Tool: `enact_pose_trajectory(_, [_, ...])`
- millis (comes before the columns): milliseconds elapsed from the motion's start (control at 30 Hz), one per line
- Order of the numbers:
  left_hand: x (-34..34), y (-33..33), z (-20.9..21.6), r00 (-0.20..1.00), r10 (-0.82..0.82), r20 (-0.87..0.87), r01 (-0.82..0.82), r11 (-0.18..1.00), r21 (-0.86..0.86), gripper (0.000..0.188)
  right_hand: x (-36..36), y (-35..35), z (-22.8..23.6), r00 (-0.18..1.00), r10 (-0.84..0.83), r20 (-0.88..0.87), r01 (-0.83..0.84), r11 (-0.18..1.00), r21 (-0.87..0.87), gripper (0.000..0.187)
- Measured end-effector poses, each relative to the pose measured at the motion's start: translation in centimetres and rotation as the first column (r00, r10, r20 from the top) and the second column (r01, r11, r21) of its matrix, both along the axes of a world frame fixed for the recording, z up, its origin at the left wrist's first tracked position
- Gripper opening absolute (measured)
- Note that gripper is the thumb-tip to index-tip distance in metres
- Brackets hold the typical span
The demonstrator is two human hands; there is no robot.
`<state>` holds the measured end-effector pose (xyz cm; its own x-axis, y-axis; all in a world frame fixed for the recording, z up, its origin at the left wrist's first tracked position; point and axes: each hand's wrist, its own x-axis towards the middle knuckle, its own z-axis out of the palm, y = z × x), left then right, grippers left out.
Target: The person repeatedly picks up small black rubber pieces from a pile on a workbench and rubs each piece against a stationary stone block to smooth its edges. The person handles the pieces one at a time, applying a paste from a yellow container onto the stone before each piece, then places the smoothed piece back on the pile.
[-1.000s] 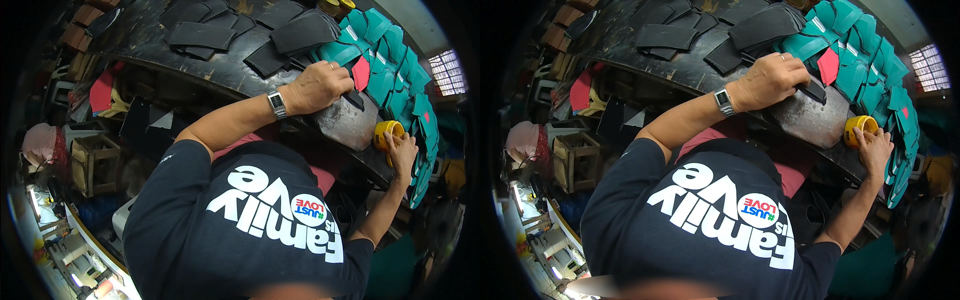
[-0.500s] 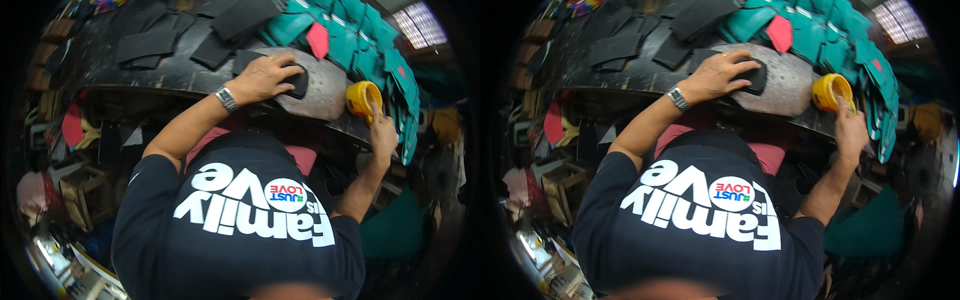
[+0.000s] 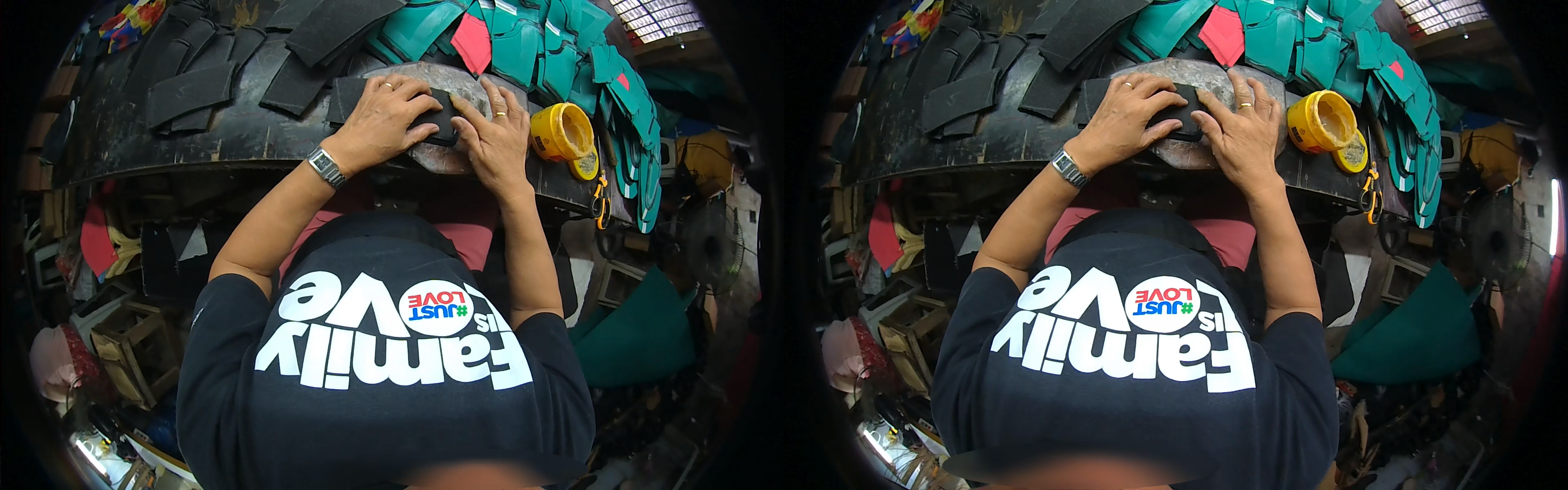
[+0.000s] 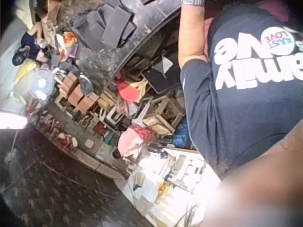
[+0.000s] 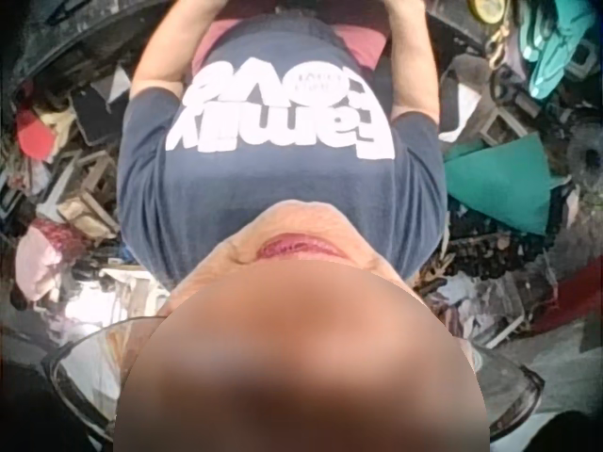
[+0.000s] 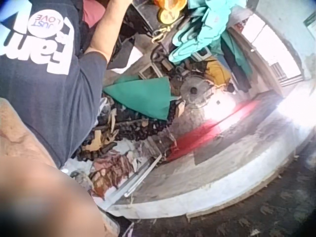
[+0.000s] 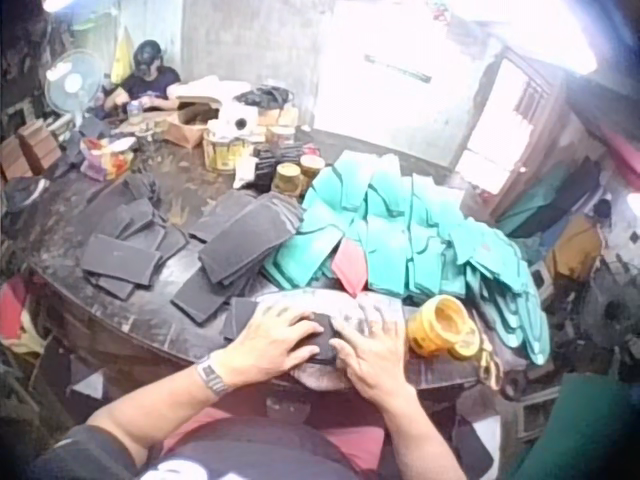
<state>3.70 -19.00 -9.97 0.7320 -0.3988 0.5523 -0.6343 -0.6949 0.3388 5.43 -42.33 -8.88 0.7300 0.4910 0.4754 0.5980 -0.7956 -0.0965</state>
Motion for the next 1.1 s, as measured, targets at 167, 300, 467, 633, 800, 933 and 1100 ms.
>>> enact_pose_trajectory(167, [0.0, -0.1, -0.1, 1.000, 0.010, 0.008, -0.010, 1.000, -0.007, 0.033, 0.4, -0.1, -0.6, 0.999, -0.035, 0.003, 0.035, 0.996, -0.083, 0.039])
enact_pose_trajectory(300, [0.0, 0.1, 0.1, 0.997, 0.004, -0.074, -0.004, 1.000, 0.005, 0.035, -0.5, -1.1, -0.5, 0.999, 0.040, -0.021, -0.040, 0.999, -0.025, 0.039])
enact_pose_trajectory(467, [-0.1, 0.2, 0.3, 0.998, 0.001, -0.071, -0.002, 1.000, -0.014, 0.034, -3.3, -2.0, 0.3, 0.995, 0.104, -0.001, -0.104, 0.992, -0.073, 0.040])
enact_pose_trajectory(633, [1.1, 0.4, 0.3, 0.987, -0.035, -0.157, 0.024, 0.997, -0.073, 0.035, -6.3, -1.2, 0.7, 0.995, 0.096, -0.020, -0.098, 0.992, -0.086, 0.042])
enact_pose_trajectory(800, [2.0, 1.5, 0.8, 0.995, 0.087, -0.051, -0.084, 0.994, 0.066, 0.040, -5.2, -1.4, 1.7, 0.961, 0.240, -0.141, -0.205, 0.954, 0.220, 0.032])
enact_pose_trajectory(933, [2.2, 1.8, 1.4, 0.985, 0.083, -0.152, -0.062, 0.988, 0.140, 0.041, -3.2, 0.1, 1.1, 0.998, 0.048, -0.045, -0.035, 0.969, 0.246, 0.029])
enact_pose_trajectory(1100, [2.6, 1.4, 1.5, 0.979, 0.077, -0.187, -0.049, 0.988, 0.147, 0.036, -0.8, 1.8, -0.5, 0.994, -0.072, -0.077, 0.075, 0.997, 0.036, 0.042])
